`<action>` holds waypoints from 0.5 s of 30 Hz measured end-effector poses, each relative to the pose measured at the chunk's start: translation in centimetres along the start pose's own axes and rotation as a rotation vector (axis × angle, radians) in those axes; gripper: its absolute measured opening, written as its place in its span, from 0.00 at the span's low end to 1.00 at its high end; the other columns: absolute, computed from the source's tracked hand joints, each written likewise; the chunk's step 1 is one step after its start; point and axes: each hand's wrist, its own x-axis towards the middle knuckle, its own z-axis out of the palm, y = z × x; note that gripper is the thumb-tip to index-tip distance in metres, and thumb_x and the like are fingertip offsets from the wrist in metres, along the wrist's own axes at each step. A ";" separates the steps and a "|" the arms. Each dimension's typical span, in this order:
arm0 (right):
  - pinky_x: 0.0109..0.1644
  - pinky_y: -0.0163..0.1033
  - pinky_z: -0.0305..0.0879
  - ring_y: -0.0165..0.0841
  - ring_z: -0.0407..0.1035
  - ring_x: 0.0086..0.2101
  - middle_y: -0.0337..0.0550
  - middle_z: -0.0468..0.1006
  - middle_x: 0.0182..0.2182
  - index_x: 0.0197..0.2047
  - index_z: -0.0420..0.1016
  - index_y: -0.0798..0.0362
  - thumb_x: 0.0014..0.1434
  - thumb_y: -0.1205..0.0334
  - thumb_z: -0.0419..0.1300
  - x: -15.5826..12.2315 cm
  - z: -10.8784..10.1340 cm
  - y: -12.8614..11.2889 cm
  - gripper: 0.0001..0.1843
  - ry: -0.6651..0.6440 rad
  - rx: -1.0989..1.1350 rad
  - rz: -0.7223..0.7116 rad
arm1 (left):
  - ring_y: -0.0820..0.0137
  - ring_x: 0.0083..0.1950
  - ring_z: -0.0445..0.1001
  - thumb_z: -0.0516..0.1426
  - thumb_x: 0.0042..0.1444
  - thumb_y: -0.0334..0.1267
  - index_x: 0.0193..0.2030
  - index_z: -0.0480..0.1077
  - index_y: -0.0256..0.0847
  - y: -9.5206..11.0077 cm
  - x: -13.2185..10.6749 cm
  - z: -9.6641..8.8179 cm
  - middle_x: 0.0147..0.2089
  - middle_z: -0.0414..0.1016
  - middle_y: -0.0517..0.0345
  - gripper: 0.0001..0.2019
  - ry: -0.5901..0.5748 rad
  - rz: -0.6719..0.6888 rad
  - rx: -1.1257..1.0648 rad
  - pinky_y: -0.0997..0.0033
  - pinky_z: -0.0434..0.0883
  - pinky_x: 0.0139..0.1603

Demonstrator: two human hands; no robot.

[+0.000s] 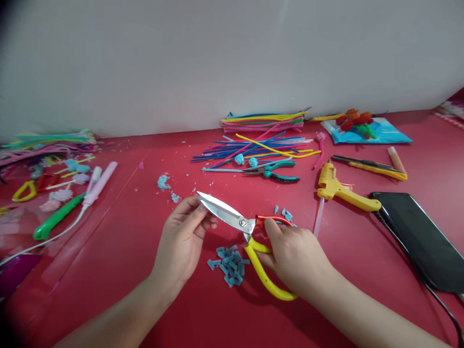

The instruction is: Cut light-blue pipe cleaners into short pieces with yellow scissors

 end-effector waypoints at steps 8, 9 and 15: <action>0.21 0.35 0.39 0.31 0.63 0.16 0.40 0.70 0.16 0.30 0.63 0.54 0.56 0.48 0.45 0.2 -0.2 0.2 0.17 0.022 -0.028 0.014 | 0.77 0.27 0.69 0.55 0.50 0.31 0.31 0.68 0.38 0.0 0.0 0.0 0.27 0.70 0.61 0.02 -0.017 0.018 0.020 0.78 0.66 0.29; 0.21 0.35 0.39 0.31 0.63 0.17 0.40 0.70 0.16 0.30 0.63 0.54 0.55 0.48 0.46 0.2 -0.1 0.3 0.17 0.021 -0.028 0.015 | 0.77 0.27 0.69 0.55 0.50 0.31 0.31 0.68 0.38 0.1 0.0 0.1 0.27 0.70 0.61 0.02 -0.016 0.016 0.022 0.78 0.66 0.29; 0.20 0.32 0.44 0.28 0.61 0.16 0.36 0.67 0.15 0.26 0.60 0.52 0.54 0.47 0.47 1.0 -0.9 -0.2 0.17 -0.076 0.225 0.159 | 0.76 0.28 0.69 0.55 0.51 0.32 0.32 0.67 0.38 0.0 -0.4 0.5 0.28 0.72 0.59 0.02 -0.086 -0.075 0.000 0.77 0.67 0.28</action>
